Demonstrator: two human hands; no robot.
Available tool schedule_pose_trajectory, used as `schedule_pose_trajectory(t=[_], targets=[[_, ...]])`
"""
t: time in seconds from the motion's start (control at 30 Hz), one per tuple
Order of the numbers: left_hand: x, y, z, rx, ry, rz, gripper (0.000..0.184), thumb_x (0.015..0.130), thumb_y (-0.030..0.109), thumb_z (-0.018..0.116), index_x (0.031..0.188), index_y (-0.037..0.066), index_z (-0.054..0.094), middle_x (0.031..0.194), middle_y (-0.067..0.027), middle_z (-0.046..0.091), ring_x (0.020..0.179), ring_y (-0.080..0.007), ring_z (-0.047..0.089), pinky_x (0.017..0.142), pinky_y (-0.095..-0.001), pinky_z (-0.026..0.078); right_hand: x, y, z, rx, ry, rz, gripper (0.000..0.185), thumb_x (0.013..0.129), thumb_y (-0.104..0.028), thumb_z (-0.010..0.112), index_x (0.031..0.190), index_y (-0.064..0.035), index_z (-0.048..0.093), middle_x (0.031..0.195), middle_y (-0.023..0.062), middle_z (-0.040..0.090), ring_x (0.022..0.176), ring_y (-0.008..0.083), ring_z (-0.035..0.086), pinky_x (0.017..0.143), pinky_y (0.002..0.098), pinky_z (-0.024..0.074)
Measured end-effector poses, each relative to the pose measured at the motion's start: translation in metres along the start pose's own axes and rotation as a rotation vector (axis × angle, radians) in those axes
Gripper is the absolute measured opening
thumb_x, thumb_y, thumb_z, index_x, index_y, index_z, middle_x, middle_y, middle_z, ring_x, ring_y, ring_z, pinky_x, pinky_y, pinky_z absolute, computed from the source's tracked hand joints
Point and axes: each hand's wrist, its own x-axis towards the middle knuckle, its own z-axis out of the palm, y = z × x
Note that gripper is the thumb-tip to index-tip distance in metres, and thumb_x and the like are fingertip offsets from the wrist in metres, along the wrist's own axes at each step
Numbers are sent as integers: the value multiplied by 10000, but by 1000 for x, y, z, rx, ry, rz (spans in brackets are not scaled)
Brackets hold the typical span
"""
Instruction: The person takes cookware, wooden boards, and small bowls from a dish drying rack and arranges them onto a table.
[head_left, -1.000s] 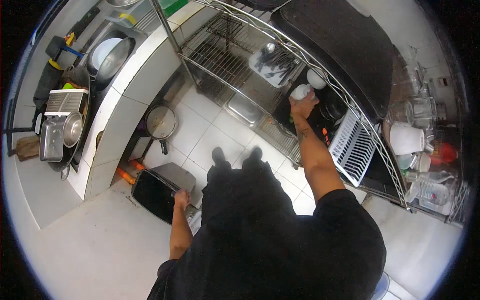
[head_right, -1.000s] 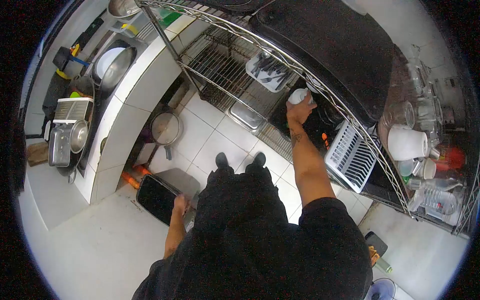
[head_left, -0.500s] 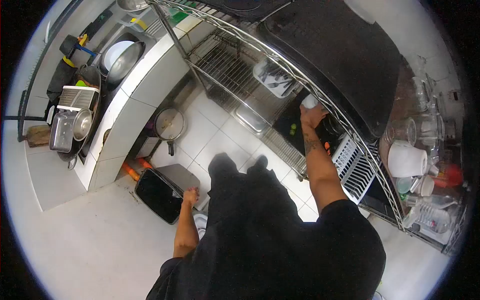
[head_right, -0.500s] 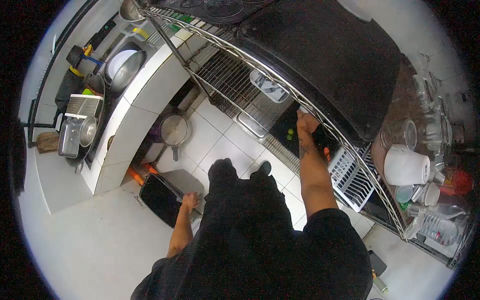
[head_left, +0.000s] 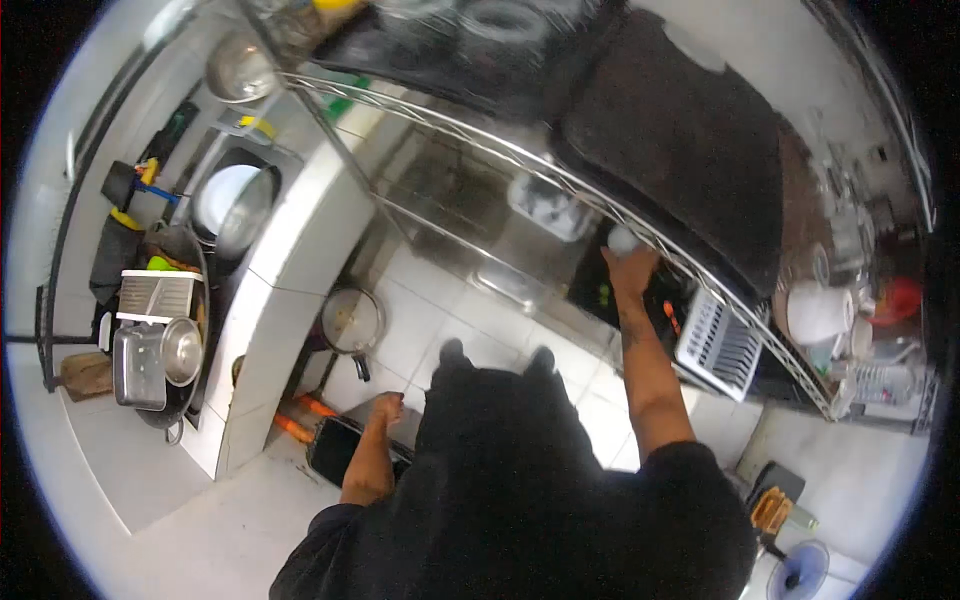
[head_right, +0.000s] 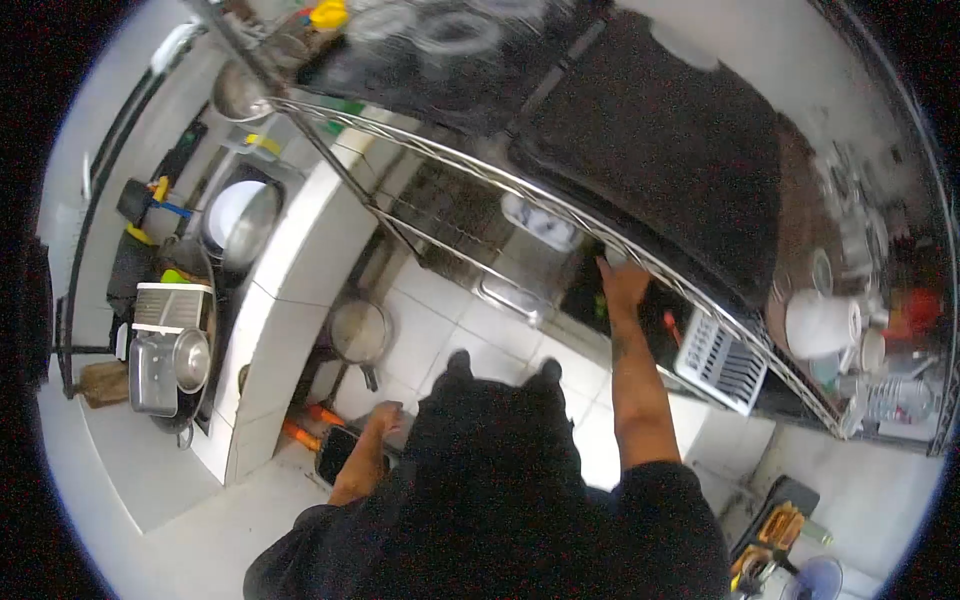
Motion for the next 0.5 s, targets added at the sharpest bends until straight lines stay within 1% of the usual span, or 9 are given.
schedule_pose_trajectory(t=[0.07,0.17,0.2,0.3,0.33,0.4,0.43,0.47,0.5], targets=[[7,63,-27,52,132,125,237,898,311,582,931,88,656,813,-48,645,724,-207,615,643,-441,518,-14,-14,-5,133,70,9,1034,757,-514,816,1416,136,356,1438,372,393,1341,517,377,1144,573,292],[6,136,-67,86,194,355,252,886,275,566,862,39,650,761,-74,655,664,-192,630,556,-405,516,-31,-33,-2,349,364,-31,1002,778,-404,827,1474,98,308,1444,419,334,1299,576,382,1106,577,328],[25,145,-80,80,200,389,252,886,275,566,862,39,650,761,-74,655,664,-192,630,556,-405,516,-43,-43,-13,385,373,-11,953,795,-355,814,1479,83,317,1446,410,342,1298,563,391,1103,571,332],[79,163,-116,759,309,755,156,911,194,570,834,73,630,740,-41,625,593,-159,577,514,-339,464,-81,-73,-19,369,365,110,823,821,-196,767,1491,33,346,1454,345,383,1297,501,424,1093,550,351],[87,175,-109,782,369,757,157,919,194,555,860,80,645,742,-38,633,596,-158,592,515,-326,470,-99,-75,-21,401,385,55,826,825,-213,741,1502,27,332,1463,314,400,1327,483,402,1116,549,320],[55,196,-101,373,65,538,215,946,226,521,916,80,676,801,-61,677,673,-183,645,574,-372,518,-126,-96,-36,508,378,72,769,835,-221,688,1490,15,361,1462,252,442,1343,454,395,1131,556,289],[85,193,-100,734,246,747,230,955,221,489,985,97,680,821,-72,679,684,-213,651,594,-391,530,-139,-102,-40,540,419,11,709,834,-177,672,1457,24,400,1429,258,466,1324,449,412,1118,546,310],[73,195,-82,885,368,825,416,909,322,461,913,-1,724,1013,-270,701,960,-439,666,912,-469,514,-154,-106,-36,497,500,-61,669,820,-130,667,1423,42,435,1381,253,504,1289,435,447,1096,526,343],[68,199,-76,870,180,582,352,892,282,508,871,1,719,986,-248,715,908,-403,689,896,-455,527,-170,-112,-38,603,448,-60,621,805,-92,662,1385,34,478,1335,255,531,1244,434,485,1074,510,371]])
